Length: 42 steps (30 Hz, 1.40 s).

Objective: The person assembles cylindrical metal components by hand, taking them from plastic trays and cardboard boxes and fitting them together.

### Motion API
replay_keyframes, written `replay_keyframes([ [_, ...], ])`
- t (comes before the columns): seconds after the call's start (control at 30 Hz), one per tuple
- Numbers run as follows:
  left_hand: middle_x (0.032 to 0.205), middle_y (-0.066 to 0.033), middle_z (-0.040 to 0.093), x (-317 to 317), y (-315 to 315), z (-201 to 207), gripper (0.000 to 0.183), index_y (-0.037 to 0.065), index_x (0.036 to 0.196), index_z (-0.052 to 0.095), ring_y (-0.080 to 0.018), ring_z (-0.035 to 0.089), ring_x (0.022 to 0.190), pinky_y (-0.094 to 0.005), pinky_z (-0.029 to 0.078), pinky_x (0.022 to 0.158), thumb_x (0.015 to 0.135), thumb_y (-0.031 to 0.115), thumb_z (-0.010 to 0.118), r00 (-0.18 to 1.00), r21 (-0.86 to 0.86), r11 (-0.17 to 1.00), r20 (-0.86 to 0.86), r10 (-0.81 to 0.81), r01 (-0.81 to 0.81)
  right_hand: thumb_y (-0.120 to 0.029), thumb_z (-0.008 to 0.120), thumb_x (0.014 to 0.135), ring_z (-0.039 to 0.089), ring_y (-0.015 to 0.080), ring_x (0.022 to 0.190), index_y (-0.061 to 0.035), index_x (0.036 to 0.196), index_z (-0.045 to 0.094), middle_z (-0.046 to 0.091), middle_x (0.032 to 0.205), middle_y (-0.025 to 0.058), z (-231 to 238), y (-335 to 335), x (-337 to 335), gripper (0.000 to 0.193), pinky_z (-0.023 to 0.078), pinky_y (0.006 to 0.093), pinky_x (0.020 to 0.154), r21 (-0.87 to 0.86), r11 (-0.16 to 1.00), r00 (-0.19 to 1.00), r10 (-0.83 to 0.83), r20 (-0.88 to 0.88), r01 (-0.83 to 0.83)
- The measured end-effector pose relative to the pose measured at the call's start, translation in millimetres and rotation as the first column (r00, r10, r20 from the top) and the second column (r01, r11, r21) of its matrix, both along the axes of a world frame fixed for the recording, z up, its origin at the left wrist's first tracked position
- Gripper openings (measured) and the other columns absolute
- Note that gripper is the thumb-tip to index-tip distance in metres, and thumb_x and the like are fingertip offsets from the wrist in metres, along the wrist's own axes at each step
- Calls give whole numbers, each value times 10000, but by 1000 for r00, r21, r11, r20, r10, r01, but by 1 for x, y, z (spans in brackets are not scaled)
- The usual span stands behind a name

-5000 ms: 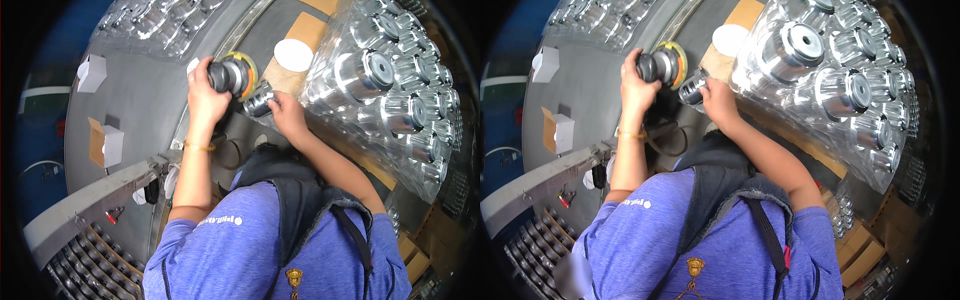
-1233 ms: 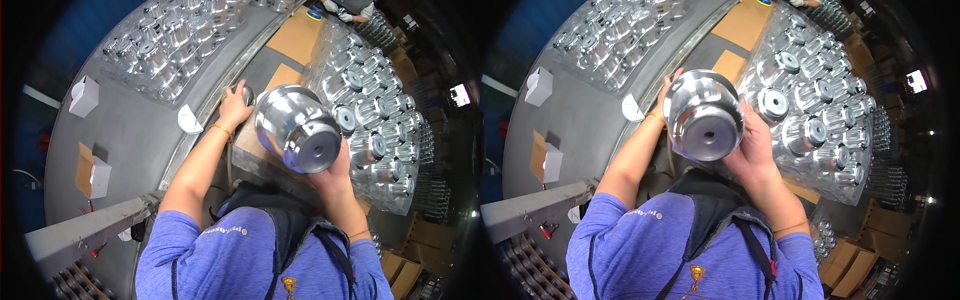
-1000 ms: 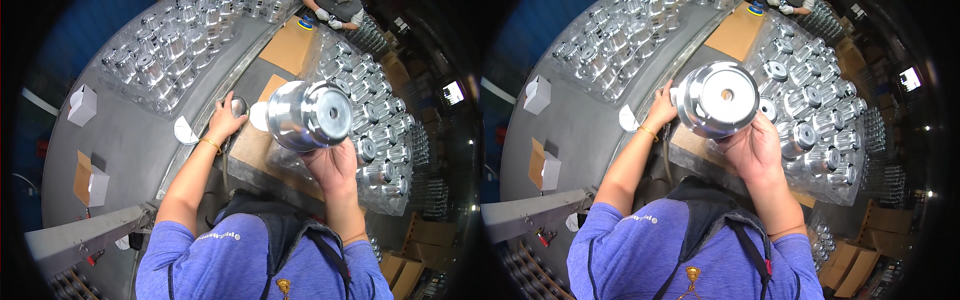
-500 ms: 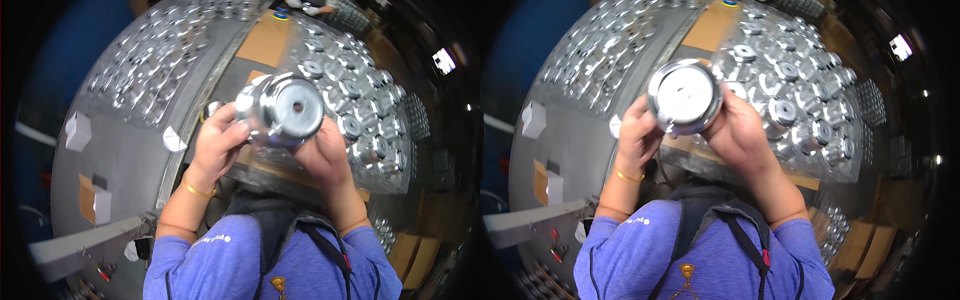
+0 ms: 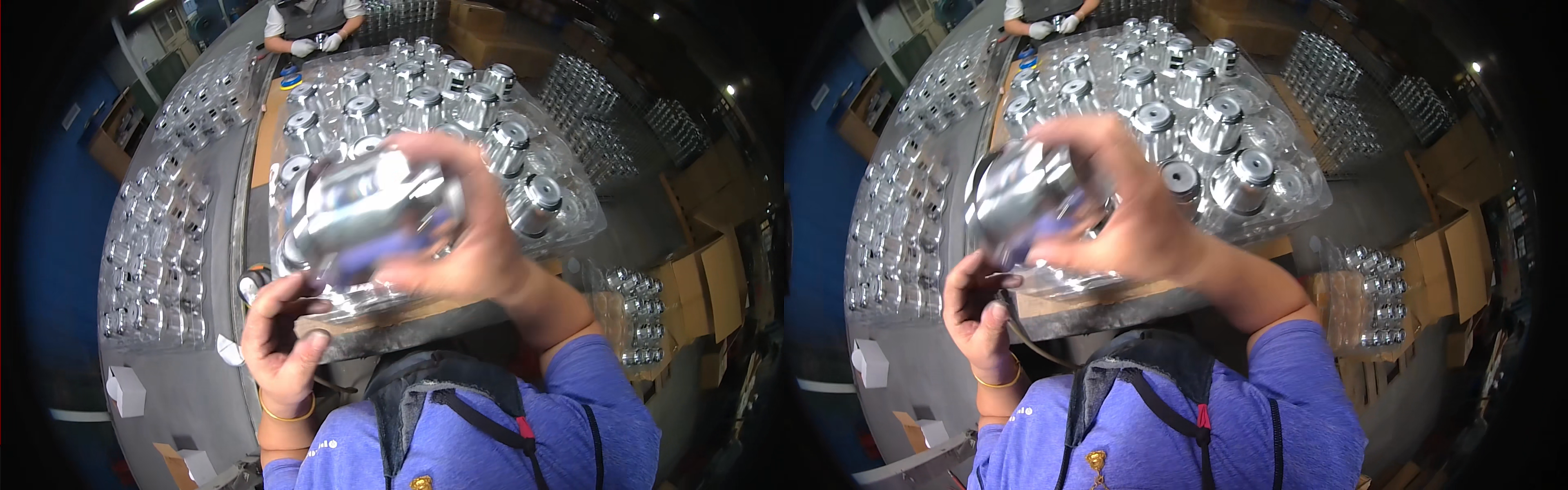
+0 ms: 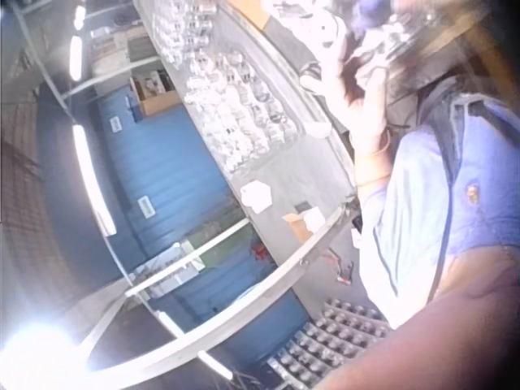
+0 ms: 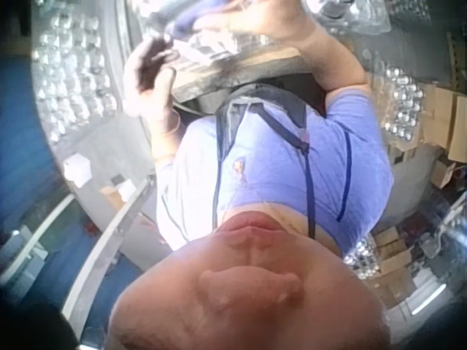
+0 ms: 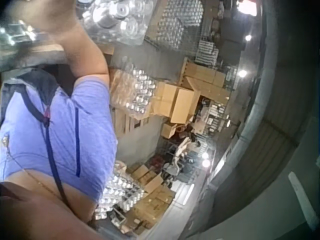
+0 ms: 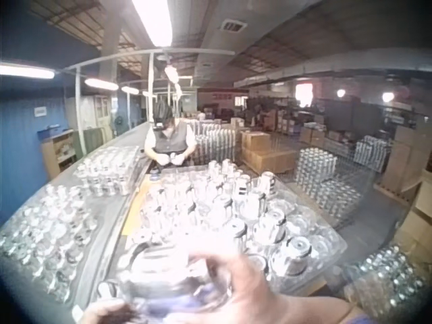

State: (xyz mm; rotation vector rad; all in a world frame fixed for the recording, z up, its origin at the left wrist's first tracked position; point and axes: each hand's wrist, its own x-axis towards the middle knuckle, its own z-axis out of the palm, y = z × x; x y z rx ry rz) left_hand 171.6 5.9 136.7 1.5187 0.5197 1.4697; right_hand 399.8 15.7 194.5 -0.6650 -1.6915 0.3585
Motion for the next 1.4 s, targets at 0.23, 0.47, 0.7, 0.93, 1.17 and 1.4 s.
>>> replay_keyframes([
  [0.23, 924, -135, 620, -7, 8, -5, 321, -65, 1054, 534, -165, 607, 797, -267, 501, 744, 792, 80, 651, 985, -124, 977, -38, 171, -175, -144, 804, 619, 601, 149, 843, -66, 1176, 445, 567, 1001, 86, 17, 66, 186, 668, 511, 265, 738, -224, 829, 849, -528, -11, 512],
  [0.47, 874, -110, 620, -4, 7, -20, 247, -66, 1008, 560, -139, 600, 772, -243, 495, 712, 809, 62, 633, 931, -209, 911, -167, 326, -356, -251, 780, 524, 573, 302, 908, -132, 1119, 498, 553, 996, 182, -41, 128, 299, 669, 461, 350, 792, -163, 472, 468, -652, 597, 866],
  [0.7, 841, -96, 615, -3, -11, -33, 241, -66, 997, 566, -122, 579, 736, -224, 472, 687, 816, 81, 629, 862, -264, 828, -271, 428, -495, -222, 796, 553, 579, 191, 812, -72, 1129, 497, 610, 918, 126, -48, 166, 341, 665, 451, 304, 745, -307, 614, 595, -341, 727, 727],
  [0.93, 818, -76, 604, 4, -38, -27, 246, -58, 987, 570, -102, 557, 705, -206, 455, 665, 818, 108, 635, 792, -339, 717, -314, 524, -609, -435, 776, 546, 558, 287, 1028, -65, 1173, 517, 580, 1098, 176, -16, 223, 339, 773, 431, 358, 872, -311, 481, 479, -279, 832, 820],
  [1.17, 806, -61, 596, 6, -41, -26, 219, -52, 981, 569, -91, 540, 689, -201, 445, 643, 824, 92, 622, 796, -352, 720, -366, 482, -598, -252, 769, 555, 555, 303, 1028, -129, 1209, 505, 519, 1198, 186, -28, 255, 337, 715, 435, 352, 878, -339, 475, 490, -240, 838, 812],
  [1.4, 808, -43, 599, 0, -34, -30, 197, -48, 981, 580, -79, 538, 683, -193, 445, 643, 821, 61, 612, 814, -364, 731, -328, 479, -577, -217, 766, 585, 566, 234, 967, -105, 1114, 534, 563, 1057, 104, 19, 211, 303, 588, 453, 320, 823, -62, 692, 647, -634, 423, 719],
])
